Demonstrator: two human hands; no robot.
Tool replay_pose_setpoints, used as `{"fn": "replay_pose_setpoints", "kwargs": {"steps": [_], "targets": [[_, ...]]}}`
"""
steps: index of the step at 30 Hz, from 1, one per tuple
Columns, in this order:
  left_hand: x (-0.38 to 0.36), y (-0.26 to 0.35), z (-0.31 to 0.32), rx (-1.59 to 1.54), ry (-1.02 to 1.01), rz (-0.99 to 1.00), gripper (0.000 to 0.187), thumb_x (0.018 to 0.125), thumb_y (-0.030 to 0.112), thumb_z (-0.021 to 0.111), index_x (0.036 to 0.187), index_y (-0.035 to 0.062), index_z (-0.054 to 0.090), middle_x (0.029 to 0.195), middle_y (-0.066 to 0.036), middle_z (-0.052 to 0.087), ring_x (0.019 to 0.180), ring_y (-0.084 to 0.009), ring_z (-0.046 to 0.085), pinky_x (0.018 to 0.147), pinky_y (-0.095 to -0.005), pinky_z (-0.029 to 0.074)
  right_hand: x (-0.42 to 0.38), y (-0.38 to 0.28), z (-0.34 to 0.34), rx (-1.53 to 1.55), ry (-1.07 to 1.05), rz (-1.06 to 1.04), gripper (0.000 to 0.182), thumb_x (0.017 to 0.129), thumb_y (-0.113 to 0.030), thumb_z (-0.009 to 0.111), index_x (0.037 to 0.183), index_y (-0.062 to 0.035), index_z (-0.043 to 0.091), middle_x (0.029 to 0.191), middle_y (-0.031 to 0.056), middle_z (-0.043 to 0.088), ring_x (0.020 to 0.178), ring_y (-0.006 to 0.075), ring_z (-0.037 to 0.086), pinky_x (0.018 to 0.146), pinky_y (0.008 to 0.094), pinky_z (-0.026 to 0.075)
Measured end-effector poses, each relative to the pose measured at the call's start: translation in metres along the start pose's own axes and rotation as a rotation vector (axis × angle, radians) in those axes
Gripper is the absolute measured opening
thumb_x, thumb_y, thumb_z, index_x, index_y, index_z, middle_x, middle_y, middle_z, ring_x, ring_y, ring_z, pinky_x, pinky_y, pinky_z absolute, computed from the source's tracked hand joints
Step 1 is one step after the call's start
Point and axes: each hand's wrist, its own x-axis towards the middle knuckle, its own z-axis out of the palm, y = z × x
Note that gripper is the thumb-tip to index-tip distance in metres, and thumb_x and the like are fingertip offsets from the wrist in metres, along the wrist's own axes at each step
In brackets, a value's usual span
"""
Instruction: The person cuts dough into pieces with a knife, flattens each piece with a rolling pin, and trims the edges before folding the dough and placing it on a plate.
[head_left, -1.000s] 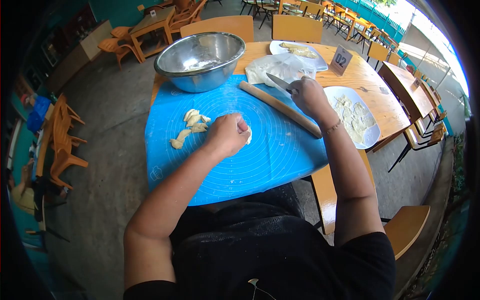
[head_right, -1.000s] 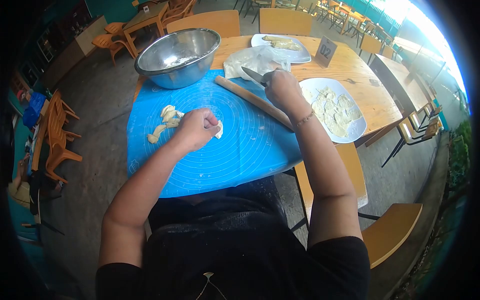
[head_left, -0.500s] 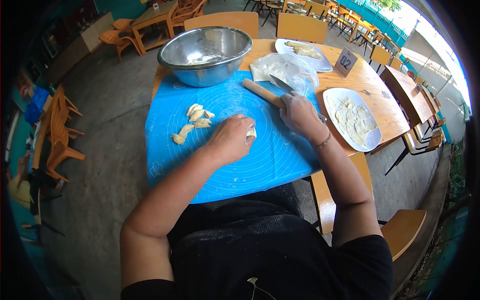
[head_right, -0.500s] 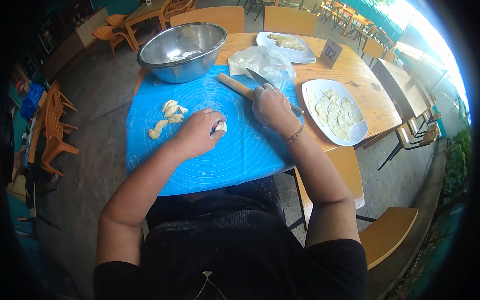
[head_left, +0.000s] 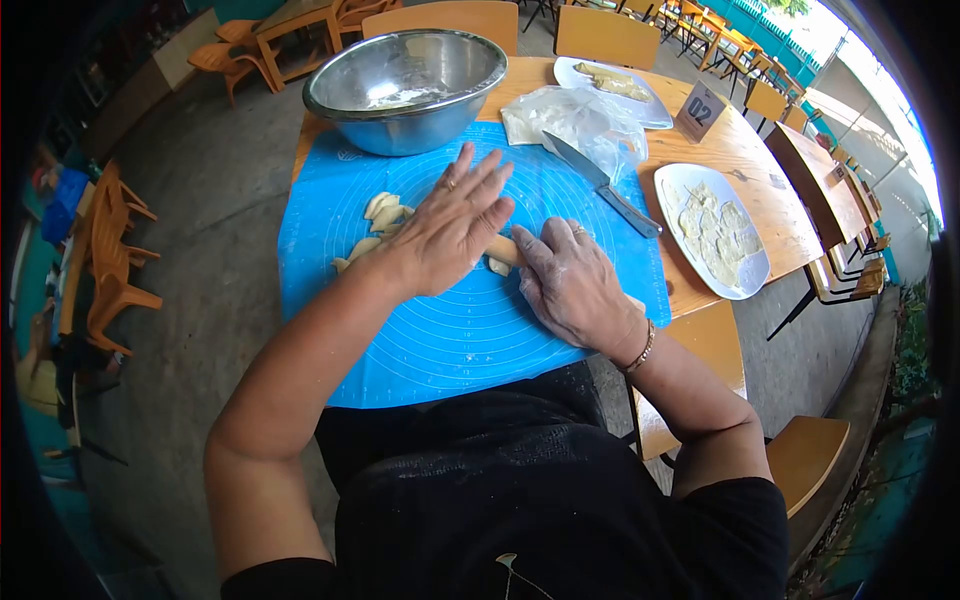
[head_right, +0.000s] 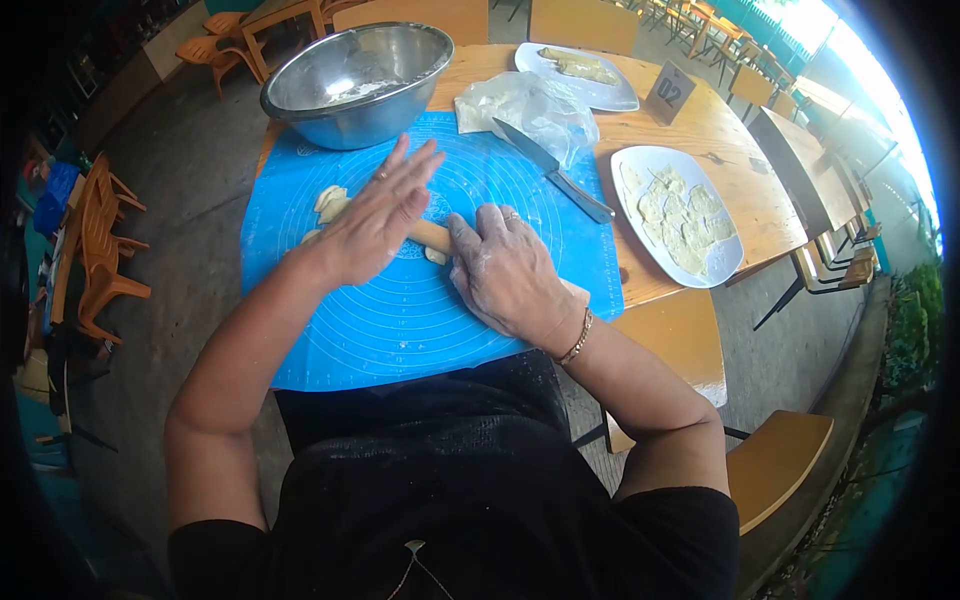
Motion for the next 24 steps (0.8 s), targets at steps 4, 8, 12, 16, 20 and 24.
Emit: {"fn": "replay_pose_setpoints", "kwargs": {"steps": [4,8,12,16,20,24], "targets": [[0.012,-0.011,0.009,0.146,-0.315,-0.112,0.085,0.101,0.064,0.005,0.155,0.0018,0.027,0.164,-0.017,0.014,0.153,-0.0332,-0.002,0.125,-0.0443,0.005,0.002,0.009,0.017,-0.198,0.037,0.001,0.056,0.1,-0.038,0.048,0.137,0.0046,0.05,0.133,0.0307,0.051,0.13,0.0509,0.044,0.106,0.0551,0.037],[0.031,-0.004,0.002,0.244,-0.498,-0.224,0.08,0.102,0.061,0.005,0.156,0.0063,0.028,0.165,-0.015,0.015,0.153,-0.0337,0.0,0.125,-0.0435,0.005,0.014,0.02,0.02,-0.178,-0.077,0.081,0.064,0.104,-0.046,0.036,0.144,0.0028,0.045,0.148,0.0323,0.039,0.142,0.0509,0.03,0.115,0.0574,0.027],[0.045,-0.014,0.015,0.308,-0.458,-0.254,0.075,0.103,0.061,0.006,0.157,0.0146,0.026,0.165,-0.014,0.014,0.153,-0.0343,0.001,0.125,-0.0438,0.004,0.029,0.037,0.028,-0.147,-0.131,0.172,0.067,0.104,-0.049,0.031,0.149,0.0001,0.039,0.151,0.0327,0.035,0.144,0.0495,0.026,0.117,0.058,0.023],[0.047,-0.015,0.02,0.337,-0.43,-0.286,0.078,0.101,0.063,0.003,0.159,0.0141,0.021,0.166,-0.014,0.01,0.153,-0.0335,-0.001,0.125,-0.0443,0.002,0.034,0.038,0.028,-0.168,-0.203,0.237,0.07,0.104,-0.052,0.025,0.151,-0.0014,0.035,0.154,0.0328,0.031,0.146,0.0486,0.022,0.119,0.0573,0.02],[0.022,-0.013,0.014,0.322,-0.355,-0.23,0.082,0.1,0.064,0.002,0.158,0.0086,0.02,0.166,-0.014,0.008,0.153,-0.0316,-0.004,0.125,-0.0439,0.002,0.021,0.026,0.028,-0.168,-0.132,0.21,0.071,0.104,-0.052,0.025,0.153,0.0002,0.031,0.155,0.0332,0.028,0.147,0.0488,0.019,0.119,0.0572,0.017],[-0.006,0.003,-0.005,0.156,-0.408,-0.24,0.086,0.1,0.065,0.002,0.157,0.0018,0.018,0.166,-0.015,0.005,0.153,-0.0291,-0.006,0.125,-0.0436,0.002,0.004,0.005,0.025,-0.136,-0.068,0.143,0.073,0.103,-0.048,0.03,0.154,0.0039,0.022,0.156,0.0345,0.024,0.148,0.0495,0.016,0.119,0.0585,0.015]]}}
